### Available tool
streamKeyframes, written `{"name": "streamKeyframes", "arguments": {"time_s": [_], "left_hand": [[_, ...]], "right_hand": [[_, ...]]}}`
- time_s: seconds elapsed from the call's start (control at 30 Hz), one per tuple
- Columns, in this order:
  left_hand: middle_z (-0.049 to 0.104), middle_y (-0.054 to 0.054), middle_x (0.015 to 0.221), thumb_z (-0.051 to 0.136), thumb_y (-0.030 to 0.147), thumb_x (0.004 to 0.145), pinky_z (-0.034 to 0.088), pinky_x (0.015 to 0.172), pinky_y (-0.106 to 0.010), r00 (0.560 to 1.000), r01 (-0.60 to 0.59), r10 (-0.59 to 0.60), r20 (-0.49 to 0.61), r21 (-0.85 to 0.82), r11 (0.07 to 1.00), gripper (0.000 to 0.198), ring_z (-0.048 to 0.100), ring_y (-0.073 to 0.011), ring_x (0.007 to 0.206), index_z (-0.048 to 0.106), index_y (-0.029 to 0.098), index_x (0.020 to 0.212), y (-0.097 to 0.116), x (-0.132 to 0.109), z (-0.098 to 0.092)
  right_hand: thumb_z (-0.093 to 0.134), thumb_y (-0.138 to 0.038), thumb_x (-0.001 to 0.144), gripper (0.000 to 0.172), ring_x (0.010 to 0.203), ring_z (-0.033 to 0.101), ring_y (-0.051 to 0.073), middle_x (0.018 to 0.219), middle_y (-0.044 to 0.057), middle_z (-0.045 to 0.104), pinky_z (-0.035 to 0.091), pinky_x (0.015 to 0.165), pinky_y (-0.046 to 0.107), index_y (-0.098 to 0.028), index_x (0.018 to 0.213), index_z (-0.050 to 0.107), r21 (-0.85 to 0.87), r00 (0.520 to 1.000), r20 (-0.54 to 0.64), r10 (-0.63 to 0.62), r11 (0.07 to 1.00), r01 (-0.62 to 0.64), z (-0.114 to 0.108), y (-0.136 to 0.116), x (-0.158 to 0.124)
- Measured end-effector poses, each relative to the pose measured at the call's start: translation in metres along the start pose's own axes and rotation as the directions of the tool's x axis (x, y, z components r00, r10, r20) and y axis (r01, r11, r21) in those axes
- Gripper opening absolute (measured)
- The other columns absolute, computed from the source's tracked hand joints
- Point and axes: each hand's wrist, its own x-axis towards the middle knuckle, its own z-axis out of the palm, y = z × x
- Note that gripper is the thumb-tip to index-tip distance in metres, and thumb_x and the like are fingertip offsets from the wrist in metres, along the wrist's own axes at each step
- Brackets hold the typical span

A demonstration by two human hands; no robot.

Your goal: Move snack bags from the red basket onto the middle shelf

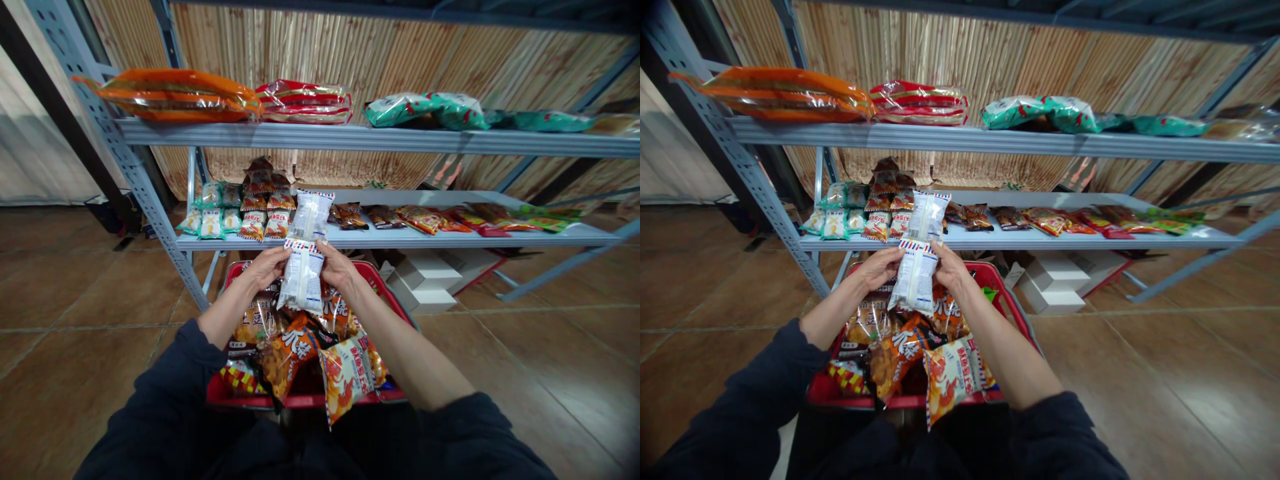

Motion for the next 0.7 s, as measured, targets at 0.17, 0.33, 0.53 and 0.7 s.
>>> {"name": "streamKeyframes", "arguments": {"time_s": [0.17, 0.33, 0.53, 0.7], "left_hand": [[0.063, -0.002, 0.068, 0.076, 0.034, 0.057, 0.043, 0.058, -0.021, 0.994, -0.038, 0.036, -0.101, -0.009, 0.999, 0.033, 0.054, -0.0083, 0.056, 0.064, 0.011, 0.078, -0.005, -0.010, 0.004], [0.064, -0.001, 0.070, 0.075, 0.039, 0.058, 0.042, 0.057, -0.020, 0.986, 0.029, -0.014, -0.165, 0.087, 0.996, 0.035, 0.055, -0.0080, 0.058, 0.065, 0.013, 0.080, -0.011, -0.022, 0.003], [0.066, -0.006, 0.081, 0.071, 0.043, 0.062, 0.050, 0.059, -0.026, 0.971, 0.135, -0.086, -0.223, 0.216, 0.967, 0.040, 0.060, -0.0126, 0.063, 0.064, 0.013, 0.087, -0.026, -0.048, -0.002], [0.066, -0.009, 0.076, 0.066, 0.039, 0.070, 0.052, 0.056, -0.025, 0.966, 0.142, -0.068, -0.249, 0.293, 0.945, 0.032, 0.065, -0.0166, 0.064, 0.060, 0.009, 0.081, -0.034, -0.069, 0.003]], "right_hand": [[0.058, -0.015, 0.077, 0.009, 0.063, 0.065, 0.015, 0.071, 0.000, 0.070, 0.055, 0.067, 0.032, -0.019, 0.086, 0.058, 0.037, 0.996, -0.083, -0.028, 0.999, 0.031, -0.005, 0.002, 0.005], [0.057, -0.018, 0.079, 0.008, 0.067, 0.066, 0.017, 0.074, 0.001, 0.070, 0.054, 0.070, 0.035, -0.019, 0.087, 0.057, 0.098, 0.995, -0.094, -0.026, 0.995, 0.035, -0.006, 0.000, 0.010], [0.055, -0.018, 0.080, 0.009, 0.066, 0.066, 0.016, 0.073, 0.000, 0.070, 0.054, 0.073, 0.038, -0.019, 0.089, 0.056, 0.127, 0.984, -0.176, -0.002, 0.992, 0.024, -0.007, -0.006, 0.012], [0.055, -0.018, 0.080, 0.009, 0.067, 0.066, 0.016, 0.073, 0.001, 0.070, 0.053, 0.075, 0.037, -0.018, 0.088, 0.057, 0.119, 0.987, -0.159, 0.012, 0.993, 0.008, -0.006, -0.001, 0.012]]}}
